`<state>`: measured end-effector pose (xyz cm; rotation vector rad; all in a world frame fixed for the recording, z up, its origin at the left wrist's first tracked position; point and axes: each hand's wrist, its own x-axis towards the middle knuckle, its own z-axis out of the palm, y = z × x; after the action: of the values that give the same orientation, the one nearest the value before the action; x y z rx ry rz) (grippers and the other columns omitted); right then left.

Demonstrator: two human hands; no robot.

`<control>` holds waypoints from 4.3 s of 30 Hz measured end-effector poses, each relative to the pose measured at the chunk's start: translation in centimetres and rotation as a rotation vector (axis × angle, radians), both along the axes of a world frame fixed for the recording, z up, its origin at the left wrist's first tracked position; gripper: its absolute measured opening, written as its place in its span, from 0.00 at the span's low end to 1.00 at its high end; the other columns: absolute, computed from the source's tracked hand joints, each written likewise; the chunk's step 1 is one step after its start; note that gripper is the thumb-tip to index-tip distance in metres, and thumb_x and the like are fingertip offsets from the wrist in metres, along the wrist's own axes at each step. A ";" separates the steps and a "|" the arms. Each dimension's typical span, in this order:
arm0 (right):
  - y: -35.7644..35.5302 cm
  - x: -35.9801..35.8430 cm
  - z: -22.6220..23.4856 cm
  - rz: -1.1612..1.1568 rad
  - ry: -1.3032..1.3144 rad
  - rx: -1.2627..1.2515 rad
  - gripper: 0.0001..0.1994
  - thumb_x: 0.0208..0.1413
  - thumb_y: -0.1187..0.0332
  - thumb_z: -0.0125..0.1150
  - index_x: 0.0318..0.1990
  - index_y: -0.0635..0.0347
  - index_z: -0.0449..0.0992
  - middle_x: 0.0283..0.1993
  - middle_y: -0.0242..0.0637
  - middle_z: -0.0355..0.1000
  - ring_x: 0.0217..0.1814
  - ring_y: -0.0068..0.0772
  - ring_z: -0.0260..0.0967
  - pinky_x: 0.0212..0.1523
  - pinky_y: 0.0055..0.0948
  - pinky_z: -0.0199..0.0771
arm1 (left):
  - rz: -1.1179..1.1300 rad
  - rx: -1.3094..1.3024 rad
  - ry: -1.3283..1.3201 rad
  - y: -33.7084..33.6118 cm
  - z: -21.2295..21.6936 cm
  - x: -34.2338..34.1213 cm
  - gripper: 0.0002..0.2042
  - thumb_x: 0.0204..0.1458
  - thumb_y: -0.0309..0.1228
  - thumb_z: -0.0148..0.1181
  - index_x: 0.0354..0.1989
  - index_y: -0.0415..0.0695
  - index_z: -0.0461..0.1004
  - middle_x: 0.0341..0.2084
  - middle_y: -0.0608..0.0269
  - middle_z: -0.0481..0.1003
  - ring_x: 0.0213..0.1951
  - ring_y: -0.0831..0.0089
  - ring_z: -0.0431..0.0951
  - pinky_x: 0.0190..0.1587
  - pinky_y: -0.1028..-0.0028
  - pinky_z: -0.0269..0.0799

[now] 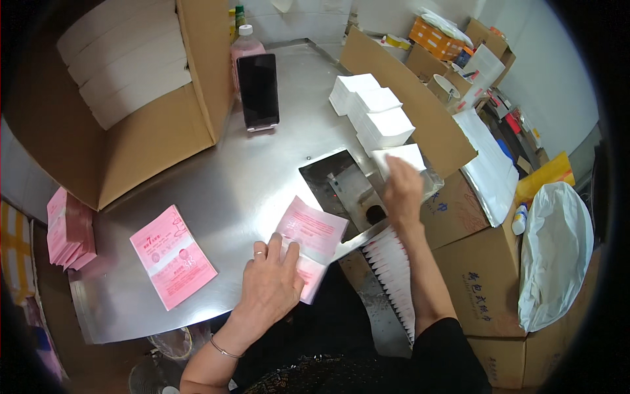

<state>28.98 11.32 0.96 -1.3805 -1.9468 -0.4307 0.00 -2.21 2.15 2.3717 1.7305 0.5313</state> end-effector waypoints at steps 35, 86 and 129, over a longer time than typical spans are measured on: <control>2.0 1.7 -0.5 -0.263 -0.116 -0.061 0.10 0.59 0.66 0.59 0.32 0.64 0.79 0.35 0.43 0.70 0.44 0.46 0.68 0.43 0.46 0.66 | 0.398 0.083 0.149 -5.2 1.0 -12.8 0.16 0.45 0.21 0.55 0.46 0.40 0.70 0.35 0.51 0.70 0.44 0.51 0.69 0.60 0.49 0.56; 1.7 2.3 -0.9 -0.159 0.010 -0.090 0.09 0.61 0.70 0.57 0.32 0.67 0.78 0.35 0.47 0.70 0.42 0.49 0.67 0.42 0.46 0.68 | 0.165 0.156 0.126 1.3 -1.1 0.6 0.22 0.50 0.44 0.65 0.47 0.41 0.74 0.47 0.48 0.69 0.48 0.51 0.68 0.46 0.53 0.63; 0.7 0.2 -0.4 -0.319 -0.243 0.074 0.05 0.56 0.68 0.60 0.33 0.60 0.78 0.33 0.41 0.71 0.41 0.45 0.70 0.43 0.44 0.67 | 0.594 0.203 0.155 -5.5 -0.1 -13.5 0.08 0.44 0.22 0.56 0.35 0.43 0.70 0.43 0.50 0.70 0.50 0.51 0.68 0.61 0.51 0.58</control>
<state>29.20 11.98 0.57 -1.6591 -1.8772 -0.8464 -13.55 -7.72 2.06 2.0293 2.5788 0.6332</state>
